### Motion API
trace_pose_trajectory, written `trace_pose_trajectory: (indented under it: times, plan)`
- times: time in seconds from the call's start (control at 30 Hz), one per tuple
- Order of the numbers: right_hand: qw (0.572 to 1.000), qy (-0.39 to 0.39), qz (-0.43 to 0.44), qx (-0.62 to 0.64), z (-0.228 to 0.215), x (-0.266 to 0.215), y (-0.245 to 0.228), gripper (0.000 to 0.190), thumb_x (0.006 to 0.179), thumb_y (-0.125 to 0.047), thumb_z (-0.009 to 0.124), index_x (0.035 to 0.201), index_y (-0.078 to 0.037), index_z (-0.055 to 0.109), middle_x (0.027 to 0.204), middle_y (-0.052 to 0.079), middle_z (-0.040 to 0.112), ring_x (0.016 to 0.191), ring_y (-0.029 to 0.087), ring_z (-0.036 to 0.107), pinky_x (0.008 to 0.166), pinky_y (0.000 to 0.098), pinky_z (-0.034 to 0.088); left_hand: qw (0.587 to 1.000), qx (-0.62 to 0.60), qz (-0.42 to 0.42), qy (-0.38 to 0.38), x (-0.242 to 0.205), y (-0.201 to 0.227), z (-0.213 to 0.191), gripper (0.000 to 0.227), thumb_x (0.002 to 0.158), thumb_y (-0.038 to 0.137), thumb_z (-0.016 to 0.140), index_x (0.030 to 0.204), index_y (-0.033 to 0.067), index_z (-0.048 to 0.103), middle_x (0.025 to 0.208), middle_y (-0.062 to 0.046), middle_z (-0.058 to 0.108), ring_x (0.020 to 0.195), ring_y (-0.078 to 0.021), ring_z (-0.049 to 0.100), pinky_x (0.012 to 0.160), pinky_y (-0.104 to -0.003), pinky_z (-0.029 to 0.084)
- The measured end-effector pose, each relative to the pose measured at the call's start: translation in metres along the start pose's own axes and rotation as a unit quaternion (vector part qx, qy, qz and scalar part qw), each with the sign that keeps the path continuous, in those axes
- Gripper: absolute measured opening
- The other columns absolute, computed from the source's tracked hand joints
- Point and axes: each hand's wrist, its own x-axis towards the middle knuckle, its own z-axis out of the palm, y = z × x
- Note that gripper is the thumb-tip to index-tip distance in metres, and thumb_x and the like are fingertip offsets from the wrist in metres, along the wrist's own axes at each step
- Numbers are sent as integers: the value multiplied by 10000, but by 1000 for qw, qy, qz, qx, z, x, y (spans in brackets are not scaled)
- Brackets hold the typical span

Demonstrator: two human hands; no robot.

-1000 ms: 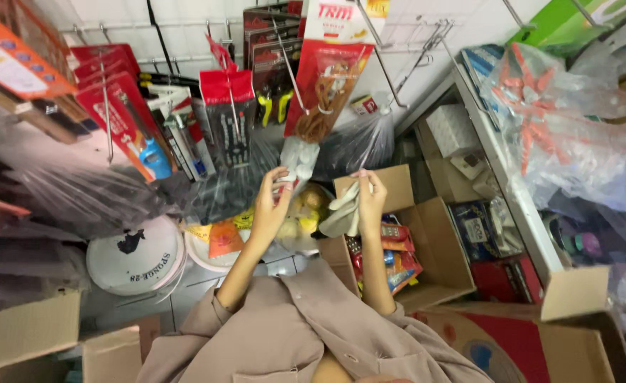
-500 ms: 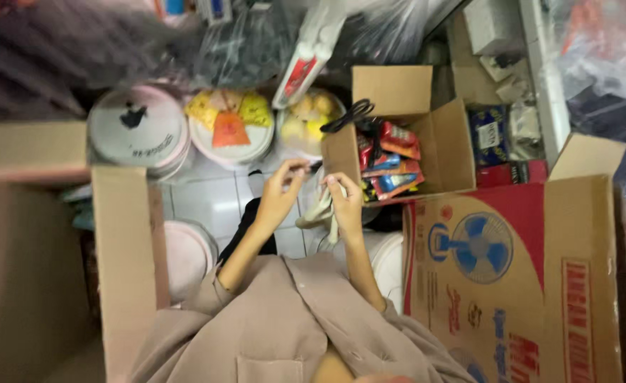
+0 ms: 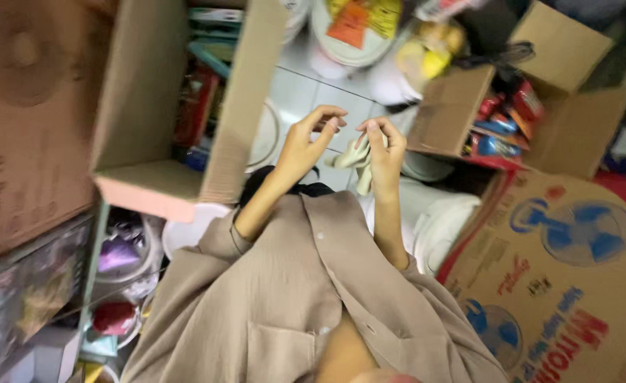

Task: The person wipes a packaged extension cord and a power plug with a cloth, handling them one at a time before returning them to a cluttered storage shelf.

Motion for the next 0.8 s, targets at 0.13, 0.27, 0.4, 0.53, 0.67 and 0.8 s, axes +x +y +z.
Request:
trace_pose_trajectory:
  times: [0.13,0.27,0.4,0.53,0.67,0.8]
  plan:
    - [996,-81,30,-5,78,-6,-7,290,1078,-247,604,937,-1,666,817,26,641,714,84,579,668,247,442,986,75,-104,106,-33,-4,-87,212,1030,178,589,1213,110,670,1024,-43,777,912,-143,709,720,-331,537]
    - [992,-126,27,-18,141,-4,4,296,1079,-246,607,941,10,659,888,48,664,719,99,585,684,251,434,955,170,-36,241,-45,-73,-178,169,1077,162,545,1190,109,659,1060,-93,767,965,-243,751,802,-361,572]
    - [988,-131,78,-26,178,-9,17,300,1064,-255,603,932,9,658,867,43,673,695,99,594,656,250,452,868,413,-152,230,-52,-198,-257,202,1060,171,555,1241,142,641,1168,-144,720,1058,-368,688,851,-481,547]
    - [986,-120,97,-64,194,-9,29,312,1074,-261,608,942,17,663,820,46,652,696,102,587,671,251,439,816,490,-257,169,-37,-285,-301,441,994,243,638,1405,117,539,1321,-254,606,1134,-468,609,890,-578,514]
    - [986,-91,95,-103,198,-4,40,324,1080,-268,618,934,19,655,851,57,648,710,110,590,695,255,436,833,417,-340,131,-19,-325,-317,619,972,279,698,1482,47,436,1438,-276,526,1262,-472,541,987,-585,477]
    - [980,-68,156,-101,205,-2,57,309,1069,-277,617,945,4,649,823,50,642,698,108,590,680,255,442,861,237,-386,231,-11,-337,-331,672,945,275,712,1493,36,405,1438,-255,502,1267,-422,519,1036,-539,470]
